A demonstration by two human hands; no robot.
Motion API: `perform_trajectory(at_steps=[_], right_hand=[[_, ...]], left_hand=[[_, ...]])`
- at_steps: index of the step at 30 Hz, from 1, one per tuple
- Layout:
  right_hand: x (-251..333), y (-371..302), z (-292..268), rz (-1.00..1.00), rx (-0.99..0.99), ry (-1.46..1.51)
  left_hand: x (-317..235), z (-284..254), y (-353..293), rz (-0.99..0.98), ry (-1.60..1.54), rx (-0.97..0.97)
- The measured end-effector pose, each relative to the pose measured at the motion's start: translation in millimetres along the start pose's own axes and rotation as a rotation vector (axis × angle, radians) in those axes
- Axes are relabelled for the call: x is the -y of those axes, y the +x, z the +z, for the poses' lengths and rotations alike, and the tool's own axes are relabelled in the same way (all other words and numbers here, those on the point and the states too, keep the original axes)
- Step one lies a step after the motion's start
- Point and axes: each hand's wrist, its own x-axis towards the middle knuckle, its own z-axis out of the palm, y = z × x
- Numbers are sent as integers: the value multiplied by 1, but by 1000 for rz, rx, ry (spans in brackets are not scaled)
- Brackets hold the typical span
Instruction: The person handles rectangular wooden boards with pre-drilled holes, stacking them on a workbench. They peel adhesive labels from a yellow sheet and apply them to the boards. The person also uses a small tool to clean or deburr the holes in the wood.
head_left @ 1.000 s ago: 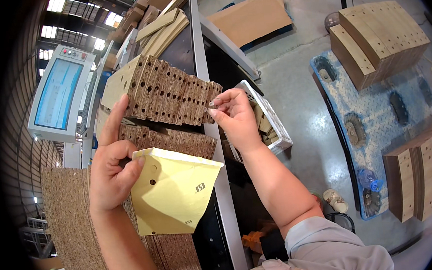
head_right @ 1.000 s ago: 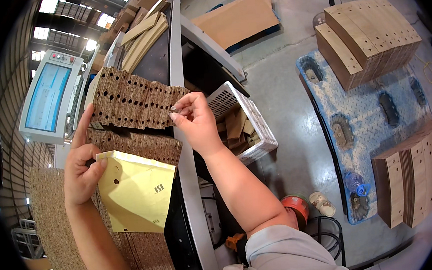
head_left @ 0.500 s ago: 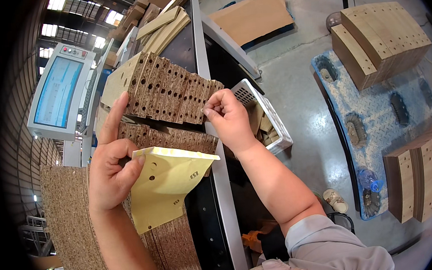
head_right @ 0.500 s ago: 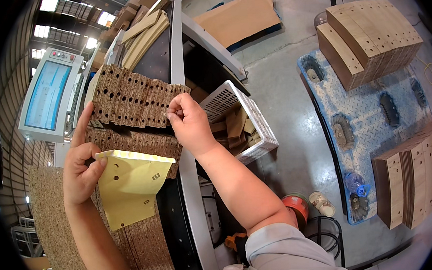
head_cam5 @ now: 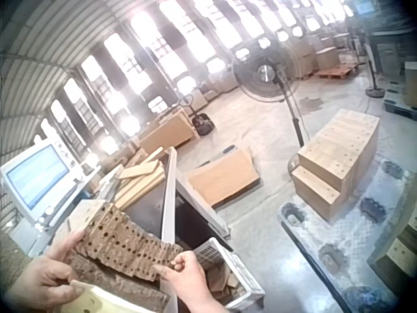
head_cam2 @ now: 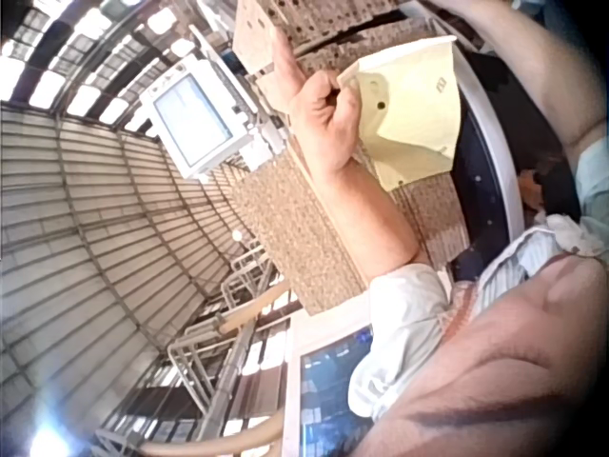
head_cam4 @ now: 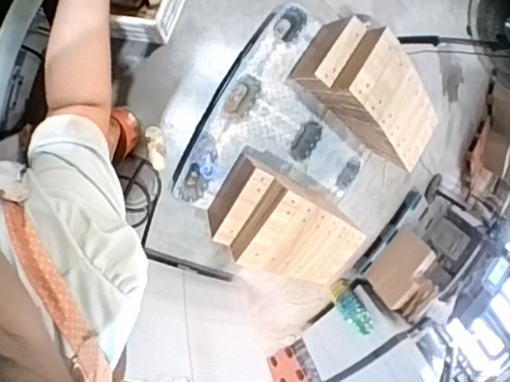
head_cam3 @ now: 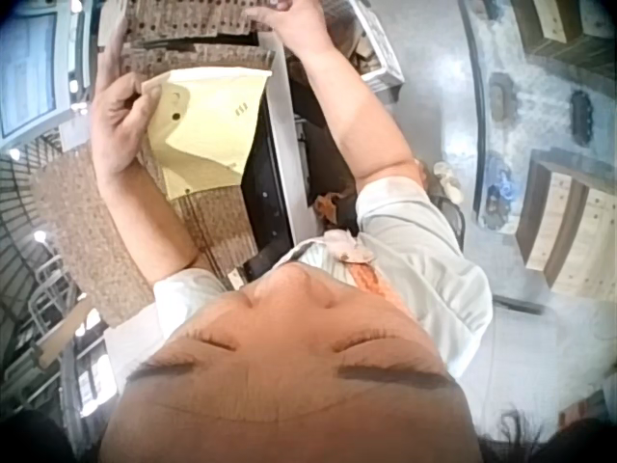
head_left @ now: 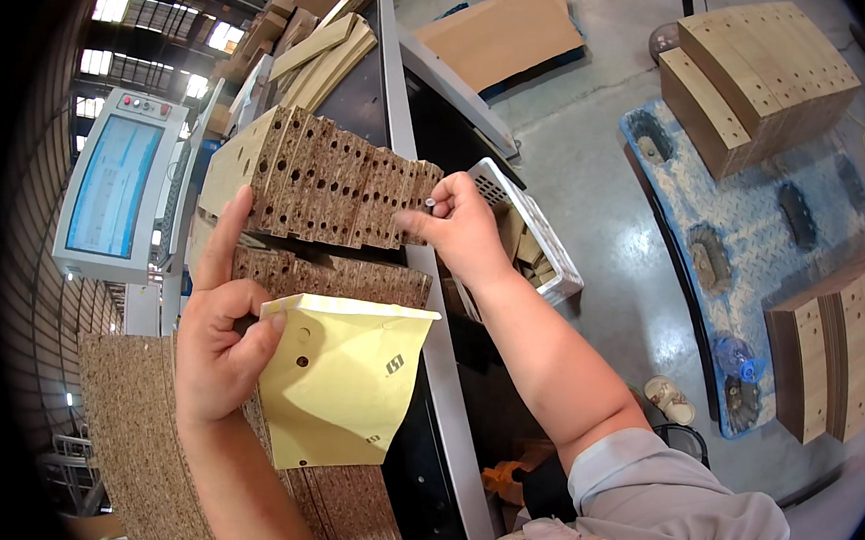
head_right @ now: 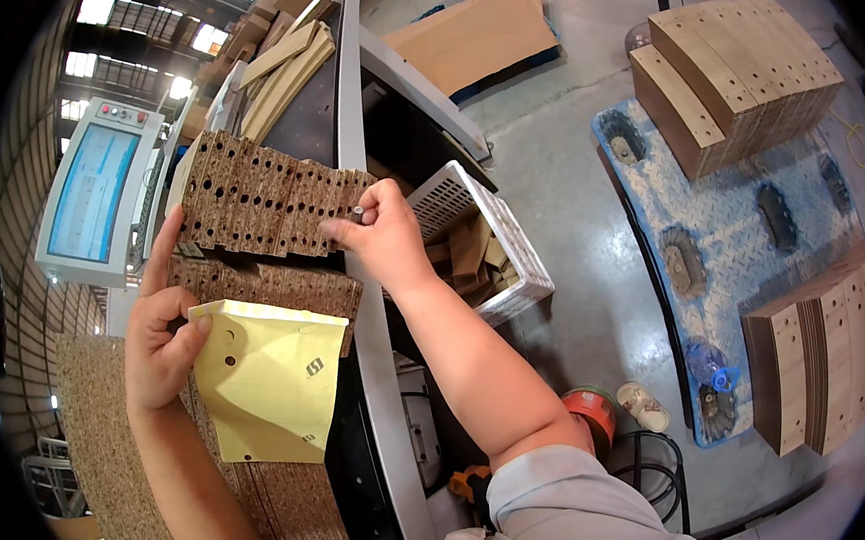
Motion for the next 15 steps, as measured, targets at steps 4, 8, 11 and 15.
perform_trajectory(at_steps=[4,8,11,15], right_hand=[[-2,-1,-2,-37,-26,120],[7,-11,-1,-155,131,211],[13,-12,0,-268,138,102],[16,-10,4,-299,112,1]], left_hand=[[1,-2,0,18,18,5],[1,-3,0,18,24,6],[2,-2,1,31,16,-3],[3,-2,0,38,3,-8]])
